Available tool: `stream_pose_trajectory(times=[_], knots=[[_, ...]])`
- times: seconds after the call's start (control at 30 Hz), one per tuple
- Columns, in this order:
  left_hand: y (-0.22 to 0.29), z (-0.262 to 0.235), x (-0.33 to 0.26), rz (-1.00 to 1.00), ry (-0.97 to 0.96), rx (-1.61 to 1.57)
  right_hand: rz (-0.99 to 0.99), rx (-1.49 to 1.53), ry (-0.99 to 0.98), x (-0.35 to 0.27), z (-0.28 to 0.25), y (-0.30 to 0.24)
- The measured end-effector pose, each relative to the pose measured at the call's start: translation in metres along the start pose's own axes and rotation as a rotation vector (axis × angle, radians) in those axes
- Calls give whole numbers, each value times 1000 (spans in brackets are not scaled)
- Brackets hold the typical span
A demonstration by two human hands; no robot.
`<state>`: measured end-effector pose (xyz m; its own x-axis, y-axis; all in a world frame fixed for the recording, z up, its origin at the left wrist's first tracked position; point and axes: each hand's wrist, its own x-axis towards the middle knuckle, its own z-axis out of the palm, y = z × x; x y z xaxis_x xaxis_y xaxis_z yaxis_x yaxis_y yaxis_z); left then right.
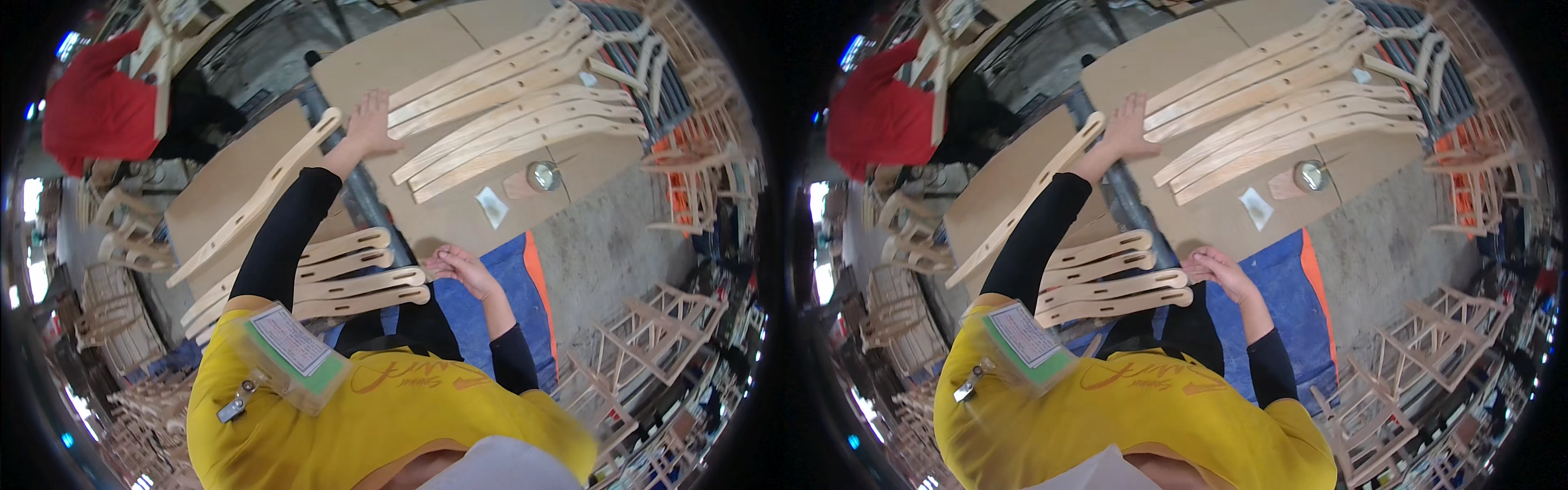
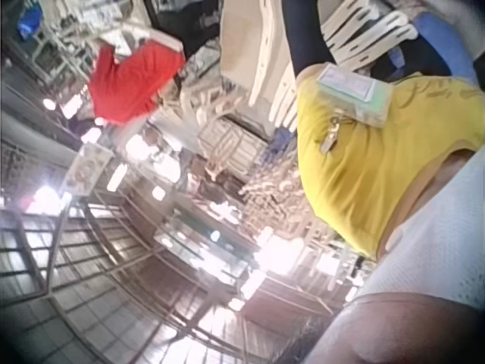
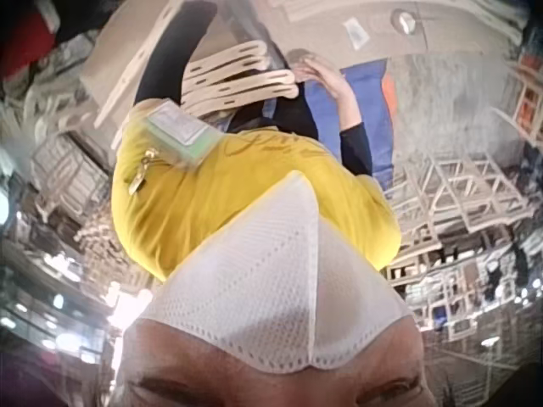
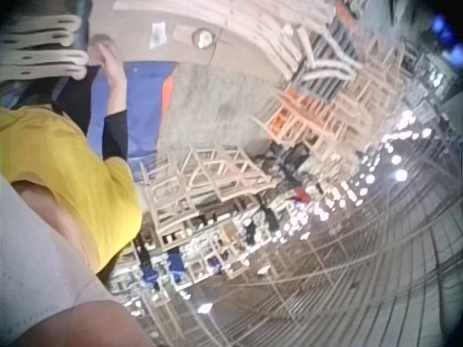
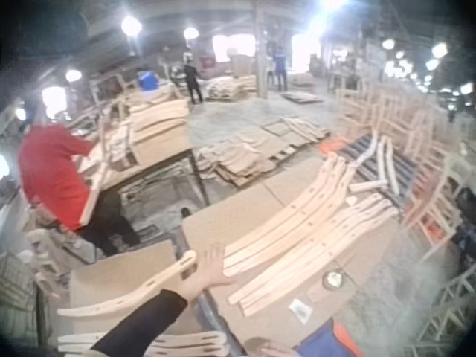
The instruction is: The person arranges curved wooden chair parts on a workbench, then uses a small brush to apply glue from a container into the slots and holes of each part. The person handles the parts one at a time, dipping the brush repeatedly and placing each treated piece back on the bench.
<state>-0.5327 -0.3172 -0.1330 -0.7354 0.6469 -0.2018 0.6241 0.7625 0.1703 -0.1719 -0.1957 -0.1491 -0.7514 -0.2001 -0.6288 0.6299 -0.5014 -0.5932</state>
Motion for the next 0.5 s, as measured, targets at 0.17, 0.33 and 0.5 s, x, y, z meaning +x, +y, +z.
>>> stream_pose_trajectory(times=[0.17,0.33,0.5], knots=[[26,27,54,-43,-179,-10,46,65,33,-11,-12,12],[38,43,67,-6,-77,7,16,107,84,-14,-22,16],[27,52,59,9,39,-87,-42,113,218,3,-29,-2]])
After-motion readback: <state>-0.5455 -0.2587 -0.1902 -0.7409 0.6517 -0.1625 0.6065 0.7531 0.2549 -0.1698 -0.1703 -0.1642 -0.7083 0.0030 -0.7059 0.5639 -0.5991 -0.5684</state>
